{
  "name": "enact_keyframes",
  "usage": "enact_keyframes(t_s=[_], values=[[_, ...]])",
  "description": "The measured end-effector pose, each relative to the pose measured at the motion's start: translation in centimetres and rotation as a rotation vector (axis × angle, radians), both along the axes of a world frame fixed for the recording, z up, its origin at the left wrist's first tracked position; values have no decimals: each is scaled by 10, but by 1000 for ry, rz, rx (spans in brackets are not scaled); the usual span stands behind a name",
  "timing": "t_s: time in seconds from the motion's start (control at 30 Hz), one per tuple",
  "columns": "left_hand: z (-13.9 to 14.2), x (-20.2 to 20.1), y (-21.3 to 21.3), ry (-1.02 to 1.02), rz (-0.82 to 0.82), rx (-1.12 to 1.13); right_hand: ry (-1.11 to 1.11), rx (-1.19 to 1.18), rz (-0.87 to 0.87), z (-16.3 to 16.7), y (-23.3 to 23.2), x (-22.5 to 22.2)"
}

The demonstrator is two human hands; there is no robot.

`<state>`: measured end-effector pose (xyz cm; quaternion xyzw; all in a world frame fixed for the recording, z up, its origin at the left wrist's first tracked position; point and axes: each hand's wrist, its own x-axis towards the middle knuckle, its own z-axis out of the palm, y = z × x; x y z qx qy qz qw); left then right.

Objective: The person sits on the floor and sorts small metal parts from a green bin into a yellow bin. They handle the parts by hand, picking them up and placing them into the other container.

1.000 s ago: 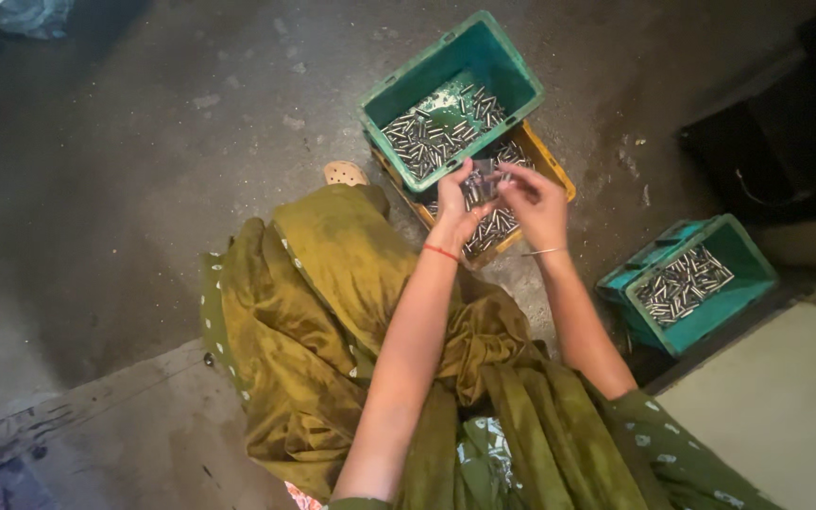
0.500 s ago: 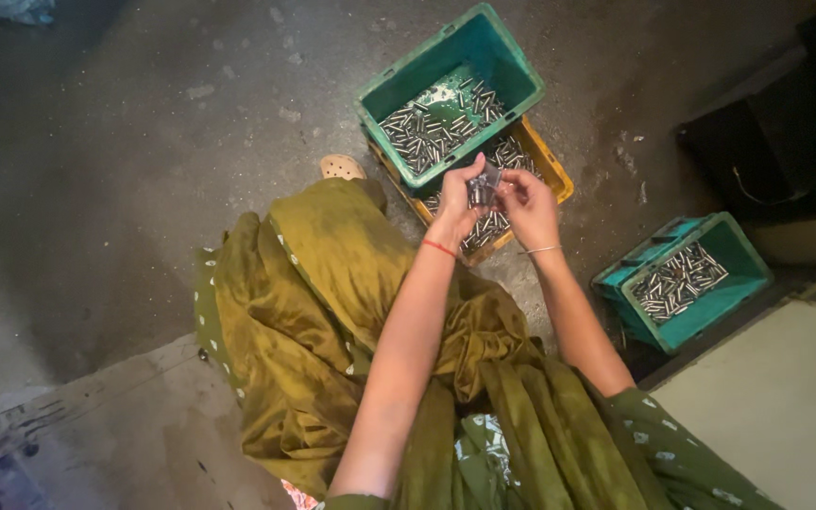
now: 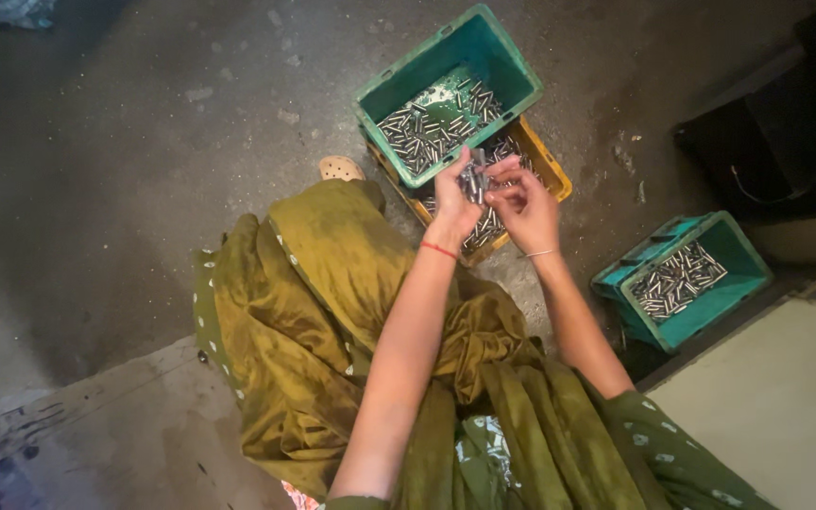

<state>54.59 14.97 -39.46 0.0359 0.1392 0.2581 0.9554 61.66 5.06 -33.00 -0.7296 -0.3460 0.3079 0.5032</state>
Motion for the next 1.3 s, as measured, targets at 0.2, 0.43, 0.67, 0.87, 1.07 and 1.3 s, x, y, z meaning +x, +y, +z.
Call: enact_keyframes(t_s=[0.2, 0.43, 0.67, 0.87, 1.07, 1.3], values=[[3, 1, 1, 179, -31, -44, 126, 134, 34, -8, 5, 1], [-18, 4, -2, 195, 42, 51, 1038, 379, 99, 0, -4, 17], [-9, 4, 0, 240, -90, -47, 597, 181, 21, -3, -2, 15], [-9, 1, -2, 302, -147, 196, 407, 109, -13, -11, -2, 12], [-19, 6, -3, 311, -113, 137, 403, 56, -21, -16, -4, 13], [-17, 3, 6, 329, 130, -34, 66, 42, -7, -9, -22, 22]])
